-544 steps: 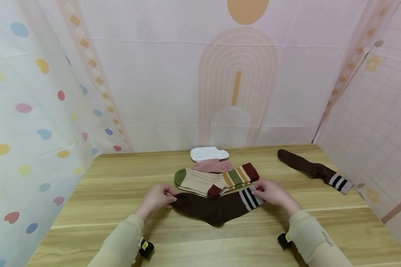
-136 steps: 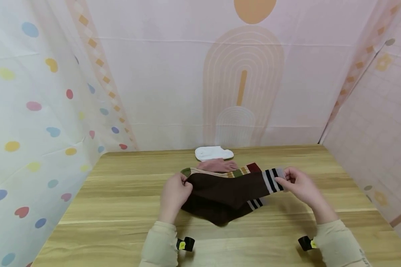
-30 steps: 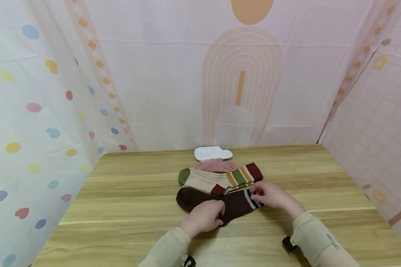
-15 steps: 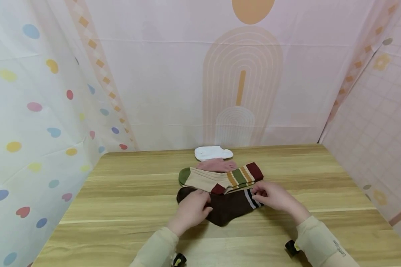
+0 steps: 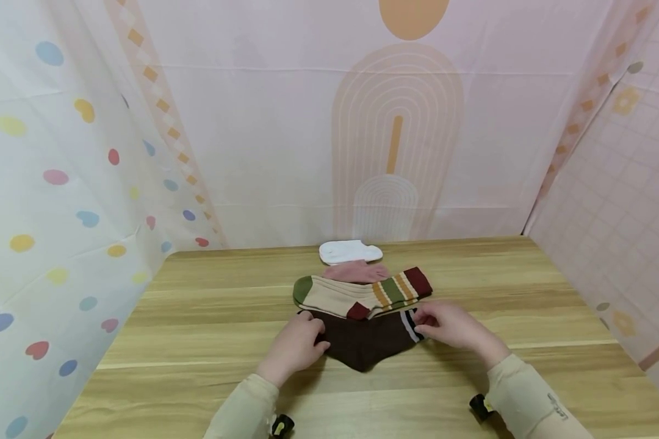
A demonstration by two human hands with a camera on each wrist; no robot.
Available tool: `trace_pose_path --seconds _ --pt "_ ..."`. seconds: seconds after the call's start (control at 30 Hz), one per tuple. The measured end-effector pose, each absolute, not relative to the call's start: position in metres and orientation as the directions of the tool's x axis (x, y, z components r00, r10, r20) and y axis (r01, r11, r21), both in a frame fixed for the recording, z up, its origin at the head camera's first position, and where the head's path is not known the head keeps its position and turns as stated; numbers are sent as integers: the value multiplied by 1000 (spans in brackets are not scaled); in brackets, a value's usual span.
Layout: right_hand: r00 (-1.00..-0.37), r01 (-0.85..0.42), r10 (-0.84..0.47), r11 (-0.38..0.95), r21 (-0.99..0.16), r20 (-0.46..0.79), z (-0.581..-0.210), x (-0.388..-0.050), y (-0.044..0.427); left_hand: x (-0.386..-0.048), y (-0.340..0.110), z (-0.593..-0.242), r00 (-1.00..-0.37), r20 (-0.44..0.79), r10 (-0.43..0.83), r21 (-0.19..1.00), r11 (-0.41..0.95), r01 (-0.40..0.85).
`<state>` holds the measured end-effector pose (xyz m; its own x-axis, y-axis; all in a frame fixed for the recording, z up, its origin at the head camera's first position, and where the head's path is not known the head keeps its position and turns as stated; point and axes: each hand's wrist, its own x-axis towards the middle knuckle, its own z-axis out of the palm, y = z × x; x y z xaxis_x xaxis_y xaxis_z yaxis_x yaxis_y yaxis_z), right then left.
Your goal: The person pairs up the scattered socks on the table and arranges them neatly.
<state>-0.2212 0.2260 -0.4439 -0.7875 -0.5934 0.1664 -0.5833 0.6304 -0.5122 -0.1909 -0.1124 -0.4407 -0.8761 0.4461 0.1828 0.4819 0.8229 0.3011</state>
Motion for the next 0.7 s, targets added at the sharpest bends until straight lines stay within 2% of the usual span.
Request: trace_pose_path --seconds 0.23,0.37,0.57,0.7 --pt "-783 -591 -600 635 -497 163 -440 -224 224 -194 -115 -438 -883 156 442 326 821 469" --pt "-782 -596 -596 624 -506 186 -438 -221 226 -194 -117 -437 -875 184 448 363 796 484" --pt "-845 -522 -477 642 -562 239 -433 -207 234 -194 -132 -430 -850 326 414 369 772 517" --pt "-861 -508 -389 689 -518 327 -428 -197 241 -191 -153 -429 -857 360 369 351 797 491"
